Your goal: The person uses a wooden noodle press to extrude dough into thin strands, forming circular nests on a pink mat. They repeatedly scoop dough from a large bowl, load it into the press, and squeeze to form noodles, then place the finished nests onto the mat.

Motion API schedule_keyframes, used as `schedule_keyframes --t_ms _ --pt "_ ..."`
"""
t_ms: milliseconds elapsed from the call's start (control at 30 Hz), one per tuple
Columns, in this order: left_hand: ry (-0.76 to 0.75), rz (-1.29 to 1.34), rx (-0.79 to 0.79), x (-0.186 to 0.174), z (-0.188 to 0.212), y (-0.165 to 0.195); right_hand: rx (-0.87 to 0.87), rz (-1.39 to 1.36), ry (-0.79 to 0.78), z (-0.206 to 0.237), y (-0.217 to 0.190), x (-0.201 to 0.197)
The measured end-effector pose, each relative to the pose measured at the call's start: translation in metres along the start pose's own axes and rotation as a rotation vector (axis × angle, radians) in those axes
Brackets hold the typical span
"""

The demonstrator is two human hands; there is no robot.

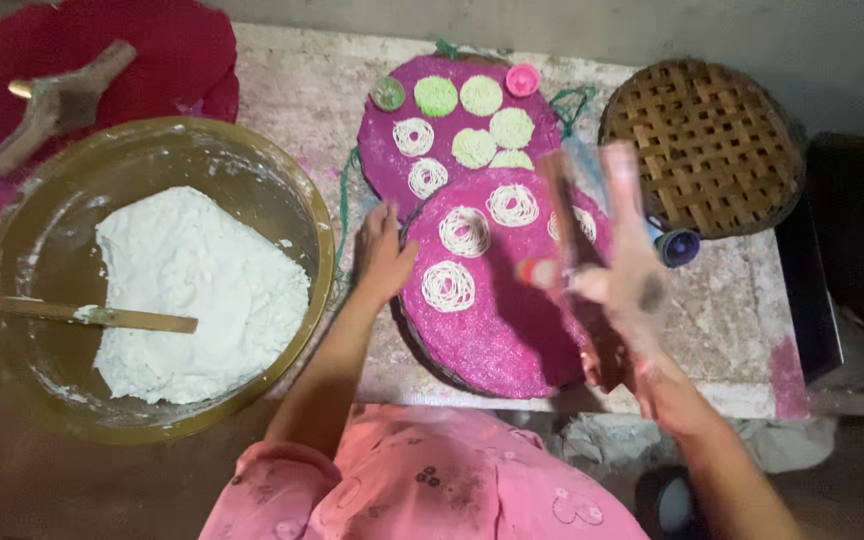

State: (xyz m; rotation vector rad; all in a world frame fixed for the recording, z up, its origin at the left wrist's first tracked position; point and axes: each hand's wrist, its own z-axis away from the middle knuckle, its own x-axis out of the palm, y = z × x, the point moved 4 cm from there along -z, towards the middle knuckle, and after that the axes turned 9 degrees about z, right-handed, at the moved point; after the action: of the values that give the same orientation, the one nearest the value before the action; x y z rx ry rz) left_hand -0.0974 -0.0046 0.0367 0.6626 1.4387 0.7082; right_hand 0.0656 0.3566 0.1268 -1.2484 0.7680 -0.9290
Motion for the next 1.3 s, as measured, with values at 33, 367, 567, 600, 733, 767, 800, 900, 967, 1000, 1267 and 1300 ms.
schedule_keyframes --t_ms 33,367,567,600,733,767,800,900,967,1000,1267,1300 --pt "-0.044 0.572 0.083 0.003 0.006 0.021 0.034 -0.010 -0.085 -0.006 -0.002 0.006" --pt "-0.730 2.397 0.243 0.008 0.048 0.121 0.753 0.076 -0.309 -0.015 -0.025 0.006" --pt "-0.520 2.468 0.133 0.032 0.025 0.093 0.581 0.578 -0.190 -0.036 -0.030 0.007" --pt "-0.541 2.447 0.174 0.030 0.023 0.088 0.558 0.632 -0.142 -0.039 -0.029 0.011" --pt "-0.554 2.452 0.155 0.034 0.032 0.079 0.541 0.596 -0.160 -0.034 -0.029 0.029" --pt "-0.547 2.463 0.134 0.038 0.035 0.081 0.560 0.552 -0.188 -0.030 -0.032 0.029" --pt "-0.539 2.474 0.114 0.042 0.038 0.086 0.578 0.510 -0.216 -0.027 -0.037 0.028" --pt "-0.469 2.461 0.108 0.049 0.034 0.099 0.562 0.667 -0.147 -0.029 -0.052 0.015" --pt "-0.494 2.449 0.151 0.045 0.024 0.103 0.571 0.734 -0.080 -0.034 -0.054 0.015" --pt "-0.545 2.450 0.184 0.040 0.020 0.103 0.575 0.767 -0.046 -0.037 -0.054 0.017" --pt "-0.501 2.446 0.185 0.042 0.033 0.102 0.528 0.717 -0.149 -0.028 -0.053 0.016" --pt "-0.491 2.472 0.157 0.045 0.030 0.106 0.529 0.765 -0.143 -0.029 -0.053 0.010"
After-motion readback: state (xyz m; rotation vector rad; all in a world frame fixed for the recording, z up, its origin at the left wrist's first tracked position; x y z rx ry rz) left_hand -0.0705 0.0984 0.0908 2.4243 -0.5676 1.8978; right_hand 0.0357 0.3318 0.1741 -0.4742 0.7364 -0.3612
